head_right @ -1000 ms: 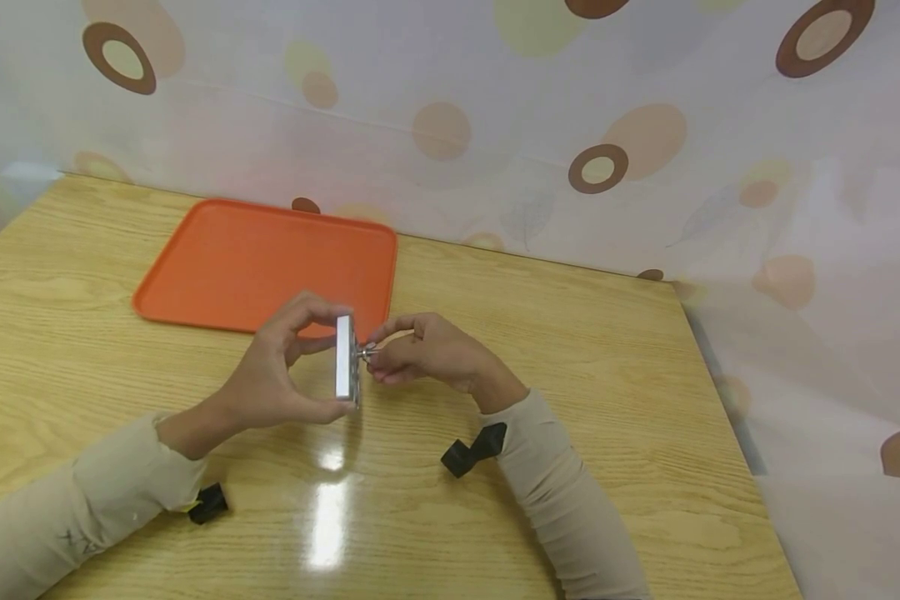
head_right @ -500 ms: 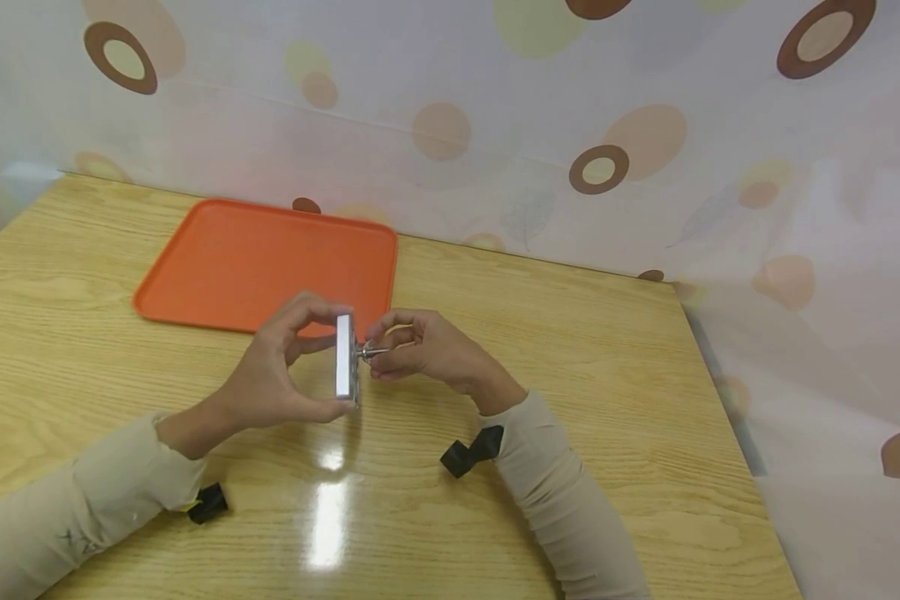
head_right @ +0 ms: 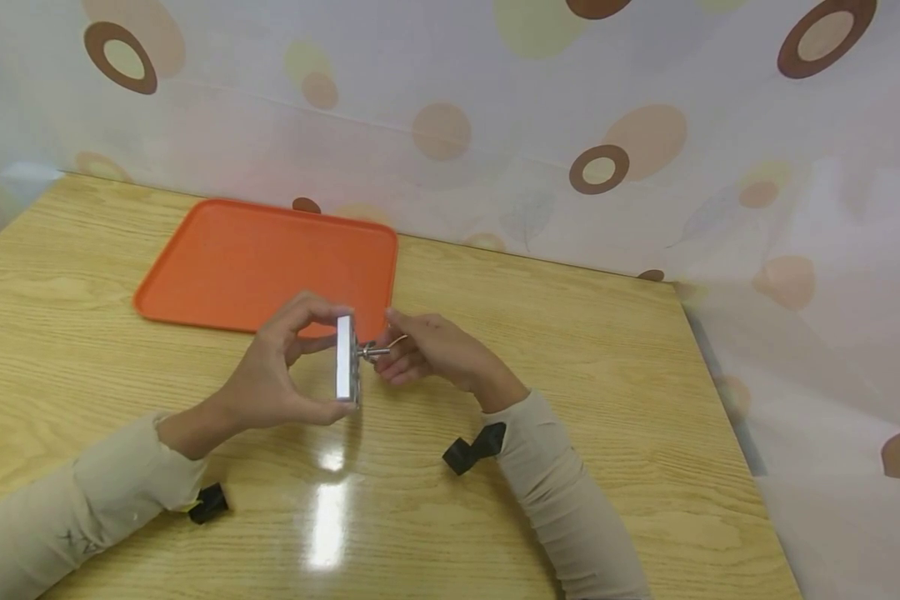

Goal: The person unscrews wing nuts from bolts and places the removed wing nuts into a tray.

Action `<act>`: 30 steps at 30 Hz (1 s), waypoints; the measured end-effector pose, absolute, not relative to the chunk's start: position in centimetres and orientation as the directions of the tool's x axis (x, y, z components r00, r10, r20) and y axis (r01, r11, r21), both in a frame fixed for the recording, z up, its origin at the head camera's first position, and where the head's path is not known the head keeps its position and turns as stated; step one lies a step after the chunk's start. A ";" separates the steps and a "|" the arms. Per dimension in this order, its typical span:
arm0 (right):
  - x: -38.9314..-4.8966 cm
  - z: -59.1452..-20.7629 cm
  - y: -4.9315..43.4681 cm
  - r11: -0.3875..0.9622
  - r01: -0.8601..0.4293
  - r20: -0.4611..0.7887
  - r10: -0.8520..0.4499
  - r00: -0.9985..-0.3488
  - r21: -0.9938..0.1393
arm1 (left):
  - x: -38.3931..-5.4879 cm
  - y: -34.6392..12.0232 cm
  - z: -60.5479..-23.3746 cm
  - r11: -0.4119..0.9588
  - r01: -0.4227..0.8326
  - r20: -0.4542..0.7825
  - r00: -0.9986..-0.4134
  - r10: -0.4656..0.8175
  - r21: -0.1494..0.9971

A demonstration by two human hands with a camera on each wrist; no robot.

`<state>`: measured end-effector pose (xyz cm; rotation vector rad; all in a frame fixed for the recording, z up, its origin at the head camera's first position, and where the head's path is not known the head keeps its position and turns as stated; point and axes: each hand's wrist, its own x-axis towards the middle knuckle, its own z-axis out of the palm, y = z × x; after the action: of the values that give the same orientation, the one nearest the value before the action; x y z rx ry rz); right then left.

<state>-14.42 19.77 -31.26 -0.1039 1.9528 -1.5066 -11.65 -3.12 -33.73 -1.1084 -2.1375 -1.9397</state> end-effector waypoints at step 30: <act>-14.0 -31.3 19.6 0.284 0.292 -0.403 -0.530 -0.746 -0.913 | -11.6 -3.0 -34.0 -0.019 0.580 0.517 -0.711 0.477 0.814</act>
<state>-14.03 19.62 -31.32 -0.2136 1.8742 -1.5376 -11.59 -3.00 -33.95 -1.1563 -2.1390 -1.8518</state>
